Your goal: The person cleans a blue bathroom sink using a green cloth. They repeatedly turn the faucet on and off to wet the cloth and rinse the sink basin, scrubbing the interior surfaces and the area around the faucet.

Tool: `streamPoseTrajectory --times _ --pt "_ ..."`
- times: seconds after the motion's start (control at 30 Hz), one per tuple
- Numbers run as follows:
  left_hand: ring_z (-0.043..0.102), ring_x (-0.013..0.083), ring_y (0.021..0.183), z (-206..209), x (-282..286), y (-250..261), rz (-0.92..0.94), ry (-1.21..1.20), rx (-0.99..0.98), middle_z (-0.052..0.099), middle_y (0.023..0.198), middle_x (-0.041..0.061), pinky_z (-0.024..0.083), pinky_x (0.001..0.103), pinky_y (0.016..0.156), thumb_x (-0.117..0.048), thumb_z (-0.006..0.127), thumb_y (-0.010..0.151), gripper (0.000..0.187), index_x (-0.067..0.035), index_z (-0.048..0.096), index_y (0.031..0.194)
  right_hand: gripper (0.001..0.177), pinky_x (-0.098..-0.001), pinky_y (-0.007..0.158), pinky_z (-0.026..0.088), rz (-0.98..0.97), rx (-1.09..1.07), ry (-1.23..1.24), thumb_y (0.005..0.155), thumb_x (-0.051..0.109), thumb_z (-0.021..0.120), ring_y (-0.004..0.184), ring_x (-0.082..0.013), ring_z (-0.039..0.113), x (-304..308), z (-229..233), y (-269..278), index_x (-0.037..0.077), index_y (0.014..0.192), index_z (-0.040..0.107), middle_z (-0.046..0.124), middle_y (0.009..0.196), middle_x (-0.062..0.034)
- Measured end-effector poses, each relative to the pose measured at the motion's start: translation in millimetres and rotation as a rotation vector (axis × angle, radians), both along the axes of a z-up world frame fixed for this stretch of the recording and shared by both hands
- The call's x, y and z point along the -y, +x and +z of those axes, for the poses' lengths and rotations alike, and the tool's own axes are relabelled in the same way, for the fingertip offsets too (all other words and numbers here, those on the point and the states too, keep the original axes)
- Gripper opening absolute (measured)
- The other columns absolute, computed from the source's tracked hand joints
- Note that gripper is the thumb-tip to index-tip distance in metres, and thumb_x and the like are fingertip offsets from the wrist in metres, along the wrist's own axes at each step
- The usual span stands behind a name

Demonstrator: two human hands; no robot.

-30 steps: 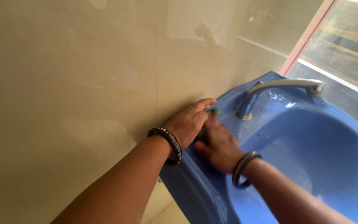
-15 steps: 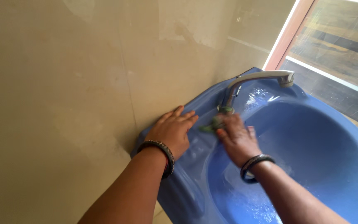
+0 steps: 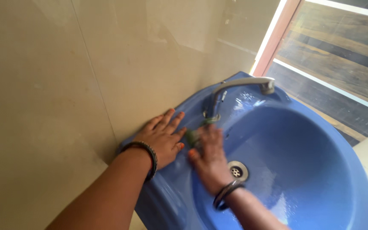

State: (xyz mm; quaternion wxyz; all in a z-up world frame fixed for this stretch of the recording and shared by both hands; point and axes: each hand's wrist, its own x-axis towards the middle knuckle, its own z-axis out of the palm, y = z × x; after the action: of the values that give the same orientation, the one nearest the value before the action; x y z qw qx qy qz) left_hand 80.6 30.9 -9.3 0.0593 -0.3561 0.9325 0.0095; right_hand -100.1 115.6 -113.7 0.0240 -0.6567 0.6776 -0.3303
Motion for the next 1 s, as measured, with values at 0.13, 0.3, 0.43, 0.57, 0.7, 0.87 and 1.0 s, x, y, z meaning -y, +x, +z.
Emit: streamPoseTrajectory --times 0.13,0.3,0.43,0.57,0.7,0.87,1.0 --pt "-0.009 0.0228 0.155 -6.8 0.4 -2.0 -0.026 -0.11 0.006 -0.002 0.17 0.002 -0.002 0.043 0.122 -0.036 0.035 0.097 0.062 -0.022 0.028 0.157 0.059 -0.0467 0.124 0.008 0.151 0.198 0.156 0.103 0.031 0.045 0.161 -0.0313 -0.002 -45.7 33.1 28.3 0.015 0.159 0.032 0.011 0.174 -0.0107" --pt "-0.014 0.0238 0.154 2.0 -3.2 -7.7 0.018 -0.004 0.029 -0.008 0.17 0.006 -0.006 0.044 0.121 -0.04 0.033 0.098 0.065 -0.016 0.022 0.157 0.06 -0.0444 0.126 0.012 0.003 0.078 0.007 0.101 0.031 0.044 0.16 -0.0298 0.003 -14.0 29.3 -4.3 0.016 0.158 0.034 0.014 0.172 -0.0089" --pt "-0.015 0.0258 0.155 -5.5 -8.3 -22.8 -0.048 -0.032 -0.011 -0.004 0.169 0.01 -0.009 0.045 0.122 -0.048 0.028 0.102 0.072 -0.006 0.015 0.158 0.062 -0.0464 0.125 0.009 -0.153 0.1 -0.124 0.103 0.032 0.042 0.158 -0.0339 -0.001 32.7 -2.7 -52.7 0.013 0.16 0.028 0.007 0.172 -0.014" --pt "-0.023 0.0212 0.153 -6.6 -8.9 -40.6 0.005 0.062 0.02 -0.007 0.168 0.004 -0.018 0.048 0.12 -0.054 0.019 0.101 0.074 -0.012 0.004 0.16 0.07 -0.0443 0.123 0.006 -0.256 0.172 -0.024 0.102 0.042 0.039 0.156 -0.0326 -0.005 68.1 -4.3 -119.9 0.013 0.162 0.018 0.0 0.171 -0.0138" --pt "-0.027 0.0195 0.153 2.0 -10.4 -46.6 0.06 0.17 0.035 -0.008 0.169 0.001 -0.022 0.049 0.118 -0.053 0.018 0.099 0.071 -0.02 0.004 0.16 0.064 -0.0468 0.126 0.006 -0.284 0.192 -0.065 0.109 0.046 0.033 0.158 -0.0354 0.0 69.5 3.1 -138.3 0.013 0.162 0.022 0.007 0.172 -0.017" --pt "-0.027 0.0189 0.153 0.0 -11.4 -46.6 0.079 0.141 0.006 -0.008 0.17 -0.002 -0.022 0.049 0.119 -0.054 0.016 0.1 0.07 -0.023 0.005 0.161 0.034 -0.0395 0.104 0.05 -0.501 0.482 -0.178 0.097 0.022 0.065 0.121 -0.0249 0.059 40.8 5.4 -101.8 0.015 0.13 0.061 0.06 0.128 -0.0081" --pt "-0.025 0.0194 0.154 -7.5 -11.9 -51.3 0.091 0.102 0.024 -0.007 0.171 -0.003 -0.02 0.05 0.12 -0.055 0.017 0.1 0.07 -0.023 0.006 0.162 0.023 -0.0345 0.079 0.064 -0.21 0.765 0.033 0.086 0.0 0.069 0.092 -0.025 0.075 17.7 -9.7 -101.8 0.003 0.108 0.068 0.076 0.099 -0.0104"
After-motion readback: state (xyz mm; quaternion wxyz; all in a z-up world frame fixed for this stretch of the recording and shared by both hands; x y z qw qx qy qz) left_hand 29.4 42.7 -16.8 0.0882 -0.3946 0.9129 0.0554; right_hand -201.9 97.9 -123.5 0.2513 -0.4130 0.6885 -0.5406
